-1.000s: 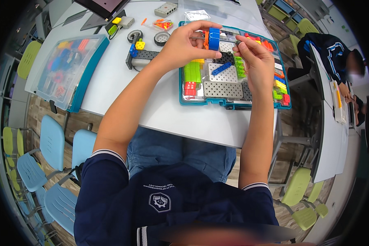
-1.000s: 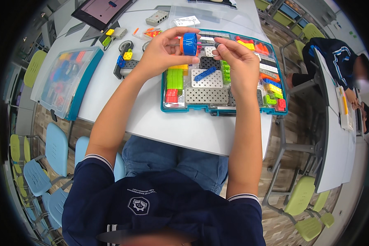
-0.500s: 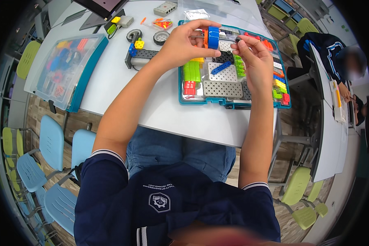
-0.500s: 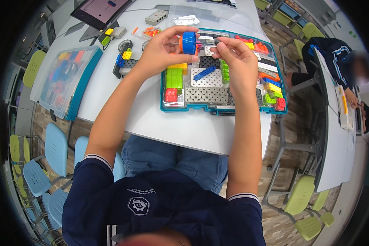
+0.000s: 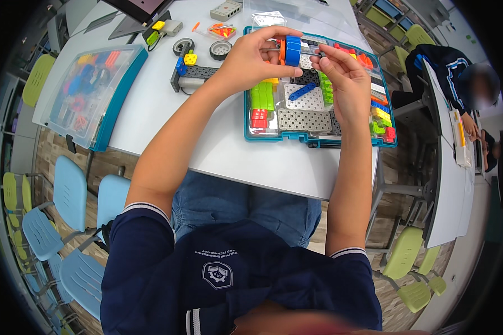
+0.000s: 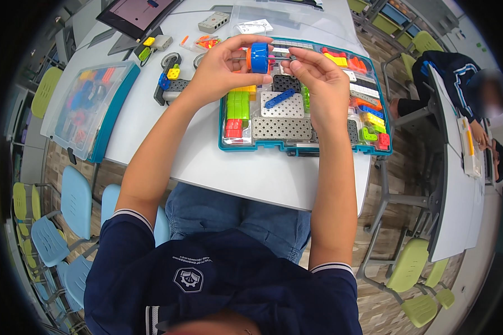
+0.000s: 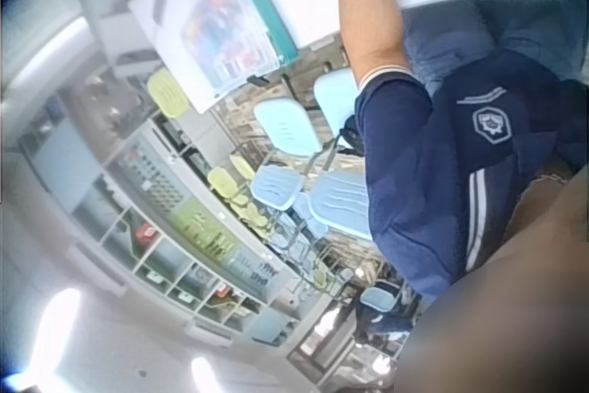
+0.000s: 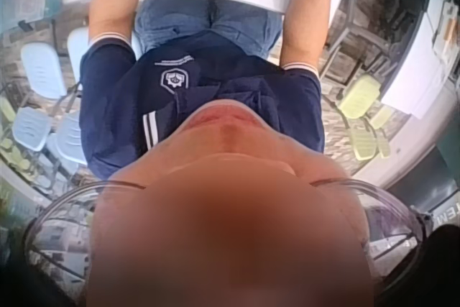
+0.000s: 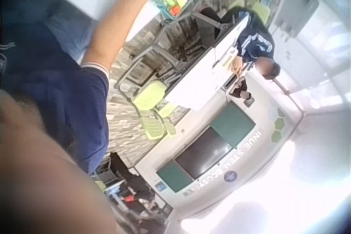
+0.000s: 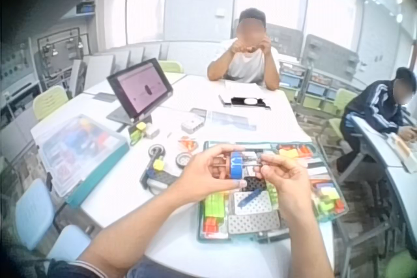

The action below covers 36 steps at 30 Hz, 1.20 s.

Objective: The person assembles a small mechanical device using colorful plastic parts from a kit. They connect a blue cylindrical piece to an orange disc, insert a metal rod, and add small components while occasionally referencing a tablet on the table.

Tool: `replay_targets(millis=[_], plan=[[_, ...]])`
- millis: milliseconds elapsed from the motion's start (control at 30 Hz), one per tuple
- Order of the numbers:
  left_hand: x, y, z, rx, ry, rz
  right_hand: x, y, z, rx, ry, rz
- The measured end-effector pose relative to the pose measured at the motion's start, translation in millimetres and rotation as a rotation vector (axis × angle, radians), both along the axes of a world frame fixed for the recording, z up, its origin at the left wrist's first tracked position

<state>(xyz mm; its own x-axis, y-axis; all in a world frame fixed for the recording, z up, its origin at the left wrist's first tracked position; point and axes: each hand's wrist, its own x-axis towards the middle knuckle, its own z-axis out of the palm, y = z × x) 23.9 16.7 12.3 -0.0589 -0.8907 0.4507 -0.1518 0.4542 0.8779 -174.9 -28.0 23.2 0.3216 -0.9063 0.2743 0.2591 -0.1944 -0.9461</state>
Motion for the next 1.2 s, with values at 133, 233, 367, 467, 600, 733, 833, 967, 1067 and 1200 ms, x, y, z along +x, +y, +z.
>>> replay_targets(millis=[133,233,367,467,600,733,833,967,1067,1200], plan=[[-0.7,-0.4,0.9,0.004,0.029,-0.025,0.7,0.5,0.7,-0.025,0.017,-0.015],[-2.0,2.1,1.9,0.016,-0.018,-0.022,1.6,4.1,0.4,-0.029,0.044,-0.003],[-1.5,3.8,4.2,0.018,-0.063,-0.009,4.6,6.2,1.8,-0.037,0.07,-0.013],[-1.8,2.8,3.9,0.026,-0.051,-0.01,4.3,7.2,2.5,-0.04,0.076,-0.021],[-1.6,1.4,2.4,0.017,-0.001,-0.018,2.7,5.3,2.7,-0.041,0.087,-0.03],[1.7,2.2,4.9,0.082,-0.024,-0.023,1.7,3.5,2.7,-0.036,0.104,-0.018],[2.2,3.2,7.0,0.108,-0.023,-0.031,1.3,3.3,1.1,-0.014,0.104,-0.019],[2.3,4.3,7.8,0.104,-0.046,-0.023,-0.5,1.7,-0.8,-0.008,0.129,-0.049],[2.0,3.7,7.2,0.088,-0.031,-0.026,-1.1,0.0,-1.6,-0.04,0.131,-0.053],[2.9,3.2,6.2,0.104,-0.061,-0.017,-0.5,0.1,-1.8,-0.051,0.136,-0.055]])
